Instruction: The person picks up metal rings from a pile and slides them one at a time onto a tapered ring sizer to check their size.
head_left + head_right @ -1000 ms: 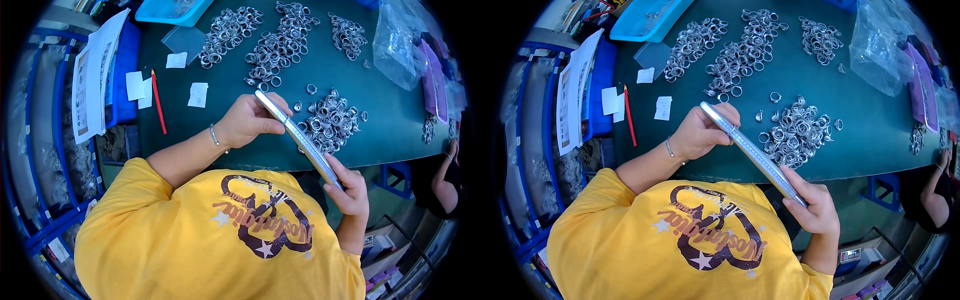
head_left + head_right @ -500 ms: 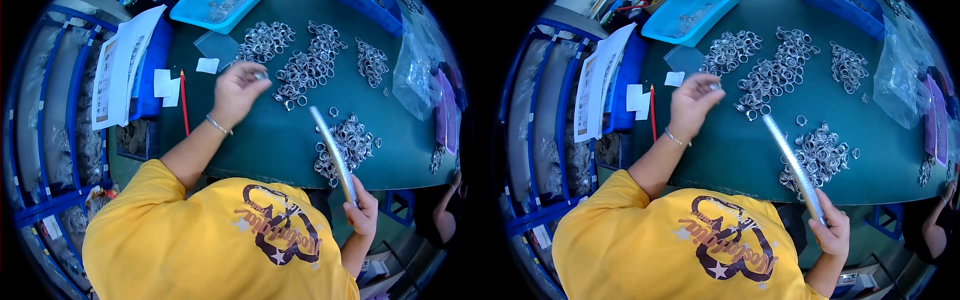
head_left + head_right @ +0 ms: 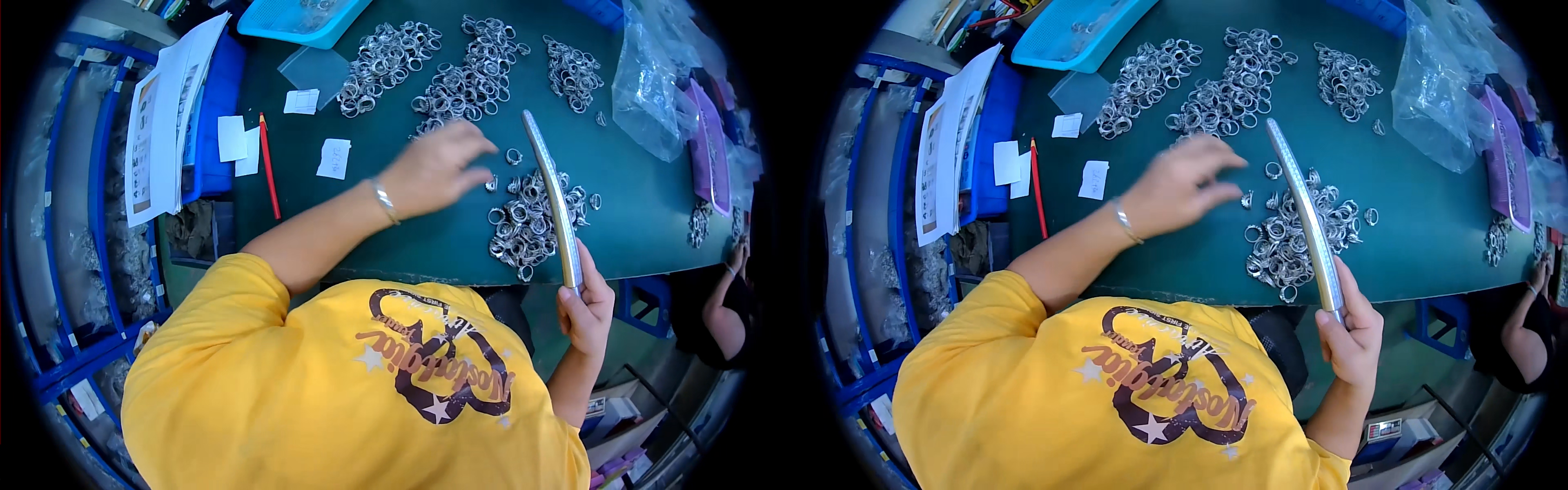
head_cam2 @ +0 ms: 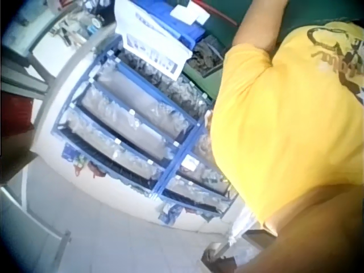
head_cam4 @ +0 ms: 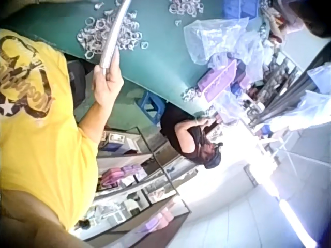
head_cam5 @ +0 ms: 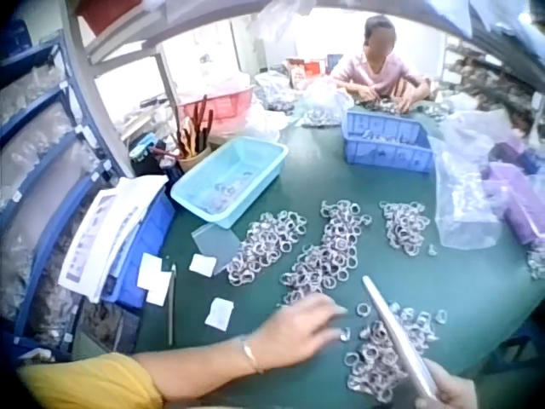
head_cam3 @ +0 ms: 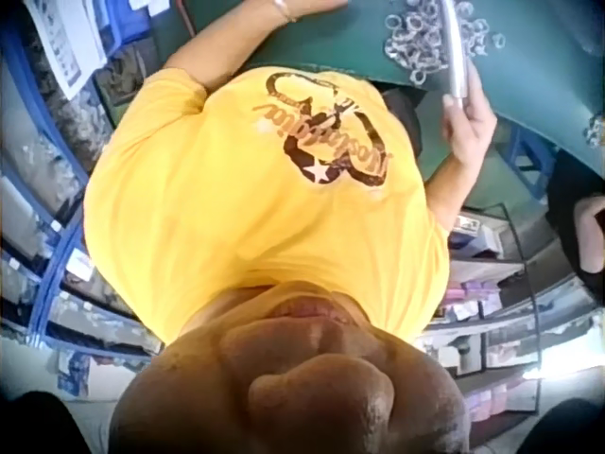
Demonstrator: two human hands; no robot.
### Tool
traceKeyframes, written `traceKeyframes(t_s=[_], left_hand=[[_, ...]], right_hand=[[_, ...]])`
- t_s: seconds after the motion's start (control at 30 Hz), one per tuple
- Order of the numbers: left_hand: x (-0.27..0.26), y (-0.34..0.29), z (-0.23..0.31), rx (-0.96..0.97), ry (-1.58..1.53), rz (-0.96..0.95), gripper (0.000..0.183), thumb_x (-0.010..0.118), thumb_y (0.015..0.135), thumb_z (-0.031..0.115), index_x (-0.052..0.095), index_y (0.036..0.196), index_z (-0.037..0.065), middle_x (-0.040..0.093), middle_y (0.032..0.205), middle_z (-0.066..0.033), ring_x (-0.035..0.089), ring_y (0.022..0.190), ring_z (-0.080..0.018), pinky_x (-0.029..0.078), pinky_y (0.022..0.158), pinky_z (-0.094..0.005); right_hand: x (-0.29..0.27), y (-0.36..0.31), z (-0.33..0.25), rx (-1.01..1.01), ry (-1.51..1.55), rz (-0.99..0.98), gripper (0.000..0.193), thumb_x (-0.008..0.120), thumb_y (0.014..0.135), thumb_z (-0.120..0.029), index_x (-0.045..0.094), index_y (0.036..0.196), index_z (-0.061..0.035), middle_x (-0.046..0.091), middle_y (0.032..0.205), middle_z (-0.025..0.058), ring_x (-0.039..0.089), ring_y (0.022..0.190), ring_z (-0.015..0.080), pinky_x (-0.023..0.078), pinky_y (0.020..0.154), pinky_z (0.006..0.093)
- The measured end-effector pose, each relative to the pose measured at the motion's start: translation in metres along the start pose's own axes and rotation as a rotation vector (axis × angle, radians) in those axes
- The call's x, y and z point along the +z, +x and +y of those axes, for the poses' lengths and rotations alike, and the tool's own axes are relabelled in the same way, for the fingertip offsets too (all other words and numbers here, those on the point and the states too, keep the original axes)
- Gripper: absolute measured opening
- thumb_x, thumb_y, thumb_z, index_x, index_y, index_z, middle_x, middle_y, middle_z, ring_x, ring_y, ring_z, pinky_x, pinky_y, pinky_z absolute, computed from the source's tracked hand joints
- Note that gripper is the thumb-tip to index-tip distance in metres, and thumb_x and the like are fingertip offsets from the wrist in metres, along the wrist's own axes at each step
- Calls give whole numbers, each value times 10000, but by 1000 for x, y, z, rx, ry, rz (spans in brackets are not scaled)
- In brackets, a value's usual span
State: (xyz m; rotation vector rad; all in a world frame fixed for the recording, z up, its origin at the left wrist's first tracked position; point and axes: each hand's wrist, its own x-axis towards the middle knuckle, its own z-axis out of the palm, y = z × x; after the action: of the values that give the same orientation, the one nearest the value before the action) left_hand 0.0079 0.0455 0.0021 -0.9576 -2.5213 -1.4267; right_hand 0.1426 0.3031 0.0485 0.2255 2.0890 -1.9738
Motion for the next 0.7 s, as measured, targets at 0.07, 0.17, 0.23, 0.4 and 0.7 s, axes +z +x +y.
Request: traceKeyframes(t_s=[0.07,0.17,0.23,0.4,0.7], left_hand=[[26,-2,-7,187,114,-86,326,707,671,96,582,957,4,548,943,-142,566,790,-295,482,697,-323],[29,1,-2,-50,-76,-99,252,676,719,35,582,951,6,575,907,-108,602,809,-217,493,700,-281],[17,4,2,-411,-489,-72,207,653,745,3,583,941,3,589,899,-91,614,825,-174,498,698,-258],[-10,3,3,-657,-1003,42,267,616,748,-68,589,1010,-25,588,908,-107,580,764,-141,488,664,-224],[-4,-16,13,-368,-1076,-273,292,741,622,-33,644,891,25,566,901,-80,554,807,-135,456,710,-226]], right_hand=[[3,-1,-4,-1,18,15,565,529,758,18,388,1304,23,521,712,5,393,426,0,283,386,146],[-1,-7,-1,-5,-29,14,565,534,758,14,391,1305,15,514,713,-2,392,426,2,280,381,150],[-4,-11,-3,16,-80,1,557,551,742,3,422,1284,19,531,737,4,450,493,21,338,450,158],[-7,-11,0,-43,-210,-104,558,586,688,-6,472,1233,39,610,901,79,570,752,97,419,714,204],[6,7,-10,-205,-313,-360,555,581,697,11,460,1238,35,614,869,121,590,695,135,435,677,221]])
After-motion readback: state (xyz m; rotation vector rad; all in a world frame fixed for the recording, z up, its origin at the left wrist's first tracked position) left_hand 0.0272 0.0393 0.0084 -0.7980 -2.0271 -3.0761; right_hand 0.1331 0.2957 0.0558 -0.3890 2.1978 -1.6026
